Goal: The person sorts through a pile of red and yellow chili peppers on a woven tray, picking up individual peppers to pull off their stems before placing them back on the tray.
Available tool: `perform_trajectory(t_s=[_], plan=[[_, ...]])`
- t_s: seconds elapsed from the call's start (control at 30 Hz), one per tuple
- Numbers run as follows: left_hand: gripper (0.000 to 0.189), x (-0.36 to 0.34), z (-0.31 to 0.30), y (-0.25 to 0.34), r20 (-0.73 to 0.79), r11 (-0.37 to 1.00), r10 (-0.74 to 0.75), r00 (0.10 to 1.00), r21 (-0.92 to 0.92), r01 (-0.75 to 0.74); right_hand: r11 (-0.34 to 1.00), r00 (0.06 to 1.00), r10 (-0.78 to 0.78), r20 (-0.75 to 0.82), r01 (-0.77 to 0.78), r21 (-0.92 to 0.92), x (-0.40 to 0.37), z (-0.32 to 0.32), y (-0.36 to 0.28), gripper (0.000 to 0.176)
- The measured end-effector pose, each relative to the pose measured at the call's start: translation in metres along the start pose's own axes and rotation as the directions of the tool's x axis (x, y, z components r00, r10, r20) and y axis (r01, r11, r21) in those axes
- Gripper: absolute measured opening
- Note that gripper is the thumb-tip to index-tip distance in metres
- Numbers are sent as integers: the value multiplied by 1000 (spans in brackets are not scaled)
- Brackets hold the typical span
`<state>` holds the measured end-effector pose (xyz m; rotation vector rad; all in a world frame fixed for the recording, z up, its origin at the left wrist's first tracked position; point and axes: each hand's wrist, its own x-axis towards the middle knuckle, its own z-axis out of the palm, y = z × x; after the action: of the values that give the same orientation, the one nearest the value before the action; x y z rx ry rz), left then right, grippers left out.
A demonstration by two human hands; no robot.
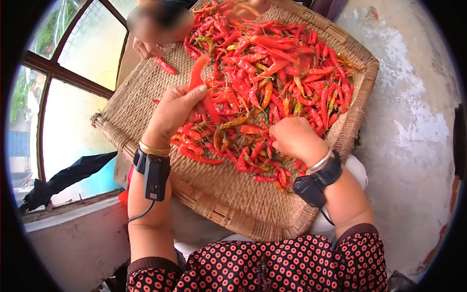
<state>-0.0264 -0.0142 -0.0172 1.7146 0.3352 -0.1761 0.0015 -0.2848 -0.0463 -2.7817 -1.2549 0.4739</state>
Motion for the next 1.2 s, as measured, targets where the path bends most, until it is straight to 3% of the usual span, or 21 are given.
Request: perform_trajectory(t_s=[0.1, 0.13, 0.17, 0.2, 0.23, 0.27, 0.43, 0.5, 0.53, 0.57, 0.6, 0.63, 0.67, 0.73, 0.87, 0.93, 0.97, 1.0, 1.07, 1.1, 1.2], plan=[[33, 1, -9, 2, -96, 999, 16, 995, -42, -20, 974, 989, 52, -136, -21, 226, -3, -29, 0, 14], [35, 5, -18, -2, -216, 994, 78, 973, 87, -61, 881, 978, 72, -195, 29, 472, -3, -30, 5, 16], [37, 9, -29, -7, -319, 972, 152, 935, 220, -83, 880, 979, 70, -193, 30, 474, -3, -33, 3, 16], [39, 12, -35, -5, -345, 806, 295, 891, 591, -38, 664, 971, 156, -182, 34, 747, -3, -37, 1, 14], [39, 12, -34, -8, -343, 805, 298, 891, 592, -41, 368, 961, 233, -146, 51, 928, -4, -42, -1, 14], [40, 8, -32, -10, -330, 835, 286, 900, 546, -65, 260, 969, 225, -100, 39, 965, -4, -46, -3, 13], [33, 14, -27, -1, -263, 865, 158, 952, 501, -5, 293, 988, 67, 139, -153, 944, 0, -45, -13, 12], [40, 22, -21, -8, -361, 517, 619, 698, 856, -16, 222, 992, 45, 114, -121, 968, 1, -42, -15, 11], [47, 21, -19, -11, -243, 382, 800, 549, 912, -153, 191, 993, 65, 98, -109, 975, 3, -38, -15, 13], [45, 17, -12, -11, -246, 490, 706, 664, 847, -207, 148, 994, 70, 87, -96, 984, 2, -41, -15, 12], [43, -3, 6, 16, -189, 773, 334, 923, 616, -153, 86, 993, 80, 81, -88, 992, 2, -41, -15, 12], [39, -3, 15, 2, 20, 755, 440, 898, 532, -383, 18, 992, 90, 89, -91, 996, 2, -39, -14, 12], [36, -12, 25, 9, 269, 820, 351, 897, 375, -433, -34, 996, 90, 26, -23, 999, 2, -36, -12, 12], [38, -20, 43, 6, 473, 844, 339, 813, 229, -485, -171, 997, 83, 6, 8, 985, 3, -35, -8, 14], [25, -16, 50, -1, 572, 886, 234, 786, 207, -415, -426, 995, 80, -59, 87, 900, 2, -37, -10, 18], [18, -12, 32, 7, 414, 809, 187, 891, 449, -378, -300, 990, 133, -38, 77, 951, 6, -33, -7, 19], [15, -6, 24, 1, 260, 858, 236, 936, 396, -327, -175, 980, 196, -20, 55, 983, 5, -31, -5, 20], [15, 3, 14, -4, 69, 915, 100, 993, 386, -119, 107, 983, 181, 13, -33, 994, 5, -36, -11, 23], [29, 11, 3, -10, -209, 766, 419, 884, 604, -220, 378, 997, 1, -79, 73, 923, 3, -22, -19, 24], [36, 9, 6, -12, -204, 484, 715, 669, 835, -263, 558, 988, -115, -104, 151, 816, 4, -22, -21, 24], [27, 1, 19, -16, 186, 533, 589, 787, 642, -551, 795, 938, -327, -117, 340, 502, 3, -16, -28, 32]])
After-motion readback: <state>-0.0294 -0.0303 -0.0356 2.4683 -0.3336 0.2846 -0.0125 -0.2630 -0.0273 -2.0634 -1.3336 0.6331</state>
